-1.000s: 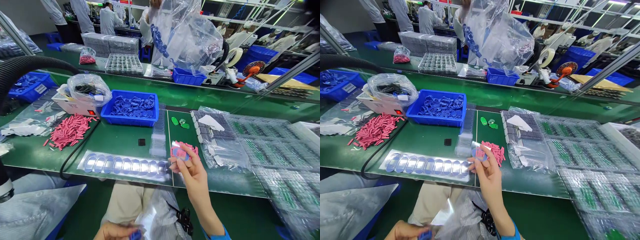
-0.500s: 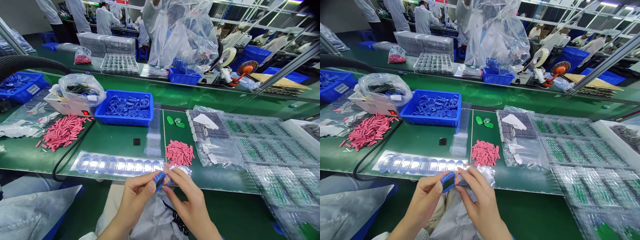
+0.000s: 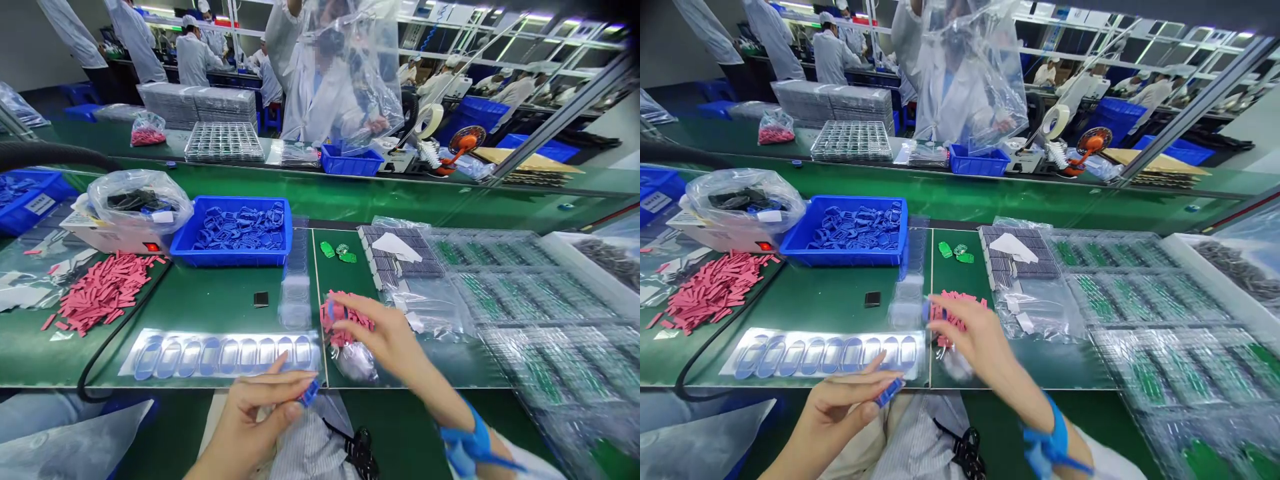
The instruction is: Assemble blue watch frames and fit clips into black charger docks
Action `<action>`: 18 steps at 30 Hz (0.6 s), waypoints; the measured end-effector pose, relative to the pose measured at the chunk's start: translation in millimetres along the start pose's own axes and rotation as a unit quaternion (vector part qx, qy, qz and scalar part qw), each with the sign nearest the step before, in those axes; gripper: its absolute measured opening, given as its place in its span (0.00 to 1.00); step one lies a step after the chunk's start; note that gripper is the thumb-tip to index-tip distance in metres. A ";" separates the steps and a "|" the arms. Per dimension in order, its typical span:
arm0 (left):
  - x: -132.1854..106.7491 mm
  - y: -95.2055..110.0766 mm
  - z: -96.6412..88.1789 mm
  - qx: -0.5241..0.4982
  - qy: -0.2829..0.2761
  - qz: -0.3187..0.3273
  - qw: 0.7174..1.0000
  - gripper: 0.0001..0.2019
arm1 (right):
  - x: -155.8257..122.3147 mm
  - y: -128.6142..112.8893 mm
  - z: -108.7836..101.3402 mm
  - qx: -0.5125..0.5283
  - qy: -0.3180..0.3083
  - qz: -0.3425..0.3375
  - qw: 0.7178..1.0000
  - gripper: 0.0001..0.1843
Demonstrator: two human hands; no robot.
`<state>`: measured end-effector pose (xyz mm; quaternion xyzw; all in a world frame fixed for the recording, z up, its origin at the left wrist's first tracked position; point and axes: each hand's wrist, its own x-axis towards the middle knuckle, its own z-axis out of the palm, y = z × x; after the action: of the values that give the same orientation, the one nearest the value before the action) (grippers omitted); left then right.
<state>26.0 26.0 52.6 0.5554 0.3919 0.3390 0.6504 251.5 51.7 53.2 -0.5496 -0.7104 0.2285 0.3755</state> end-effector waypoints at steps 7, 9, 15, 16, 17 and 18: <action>45.3 -5.9 -17.0 0.017 0.041 -0.072 0.996 0.11 | 109.9 65.9 -20.9 0.215 -0.097 0.123 0.964 0.18; 64.4 -8.3 -15.6 -0.033 0.052 -0.083 0.995 0.14 | 133.9 83.1 -18.4 0.229 -0.105 0.133 0.958 0.19; 101.2 -16.3 -14.1 -0.101 0.117 -0.083 0.984 0.19 | 188.1 115.7 -10.5 0.260 -0.071 0.172 0.947 0.08; 104.9 -17.7 -14.3 -0.105 0.128 -0.084 0.983 0.19 | 193.5 116.4 -10.0 0.267 -0.052 0.179 0.946 0.07; 108.5 -19.4 -14.3 -0.108 0.140 -0.083 0.981 0.19 | 196.9 115.5 -9.5 0.275 -0.031 0.185 0.943 0.08; 111.9 -21.2 -14.3 -0.110 0.153 -0.082 0.979 0.20 | 198.1 112.9 -9.0 0.285 -0.011 0.190 0.939 0.10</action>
<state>65.3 127.3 15.7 0.3879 0.4913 0.4064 0.6655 304.7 272.5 31.5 -0.5415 -0.5020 0.4947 0.4583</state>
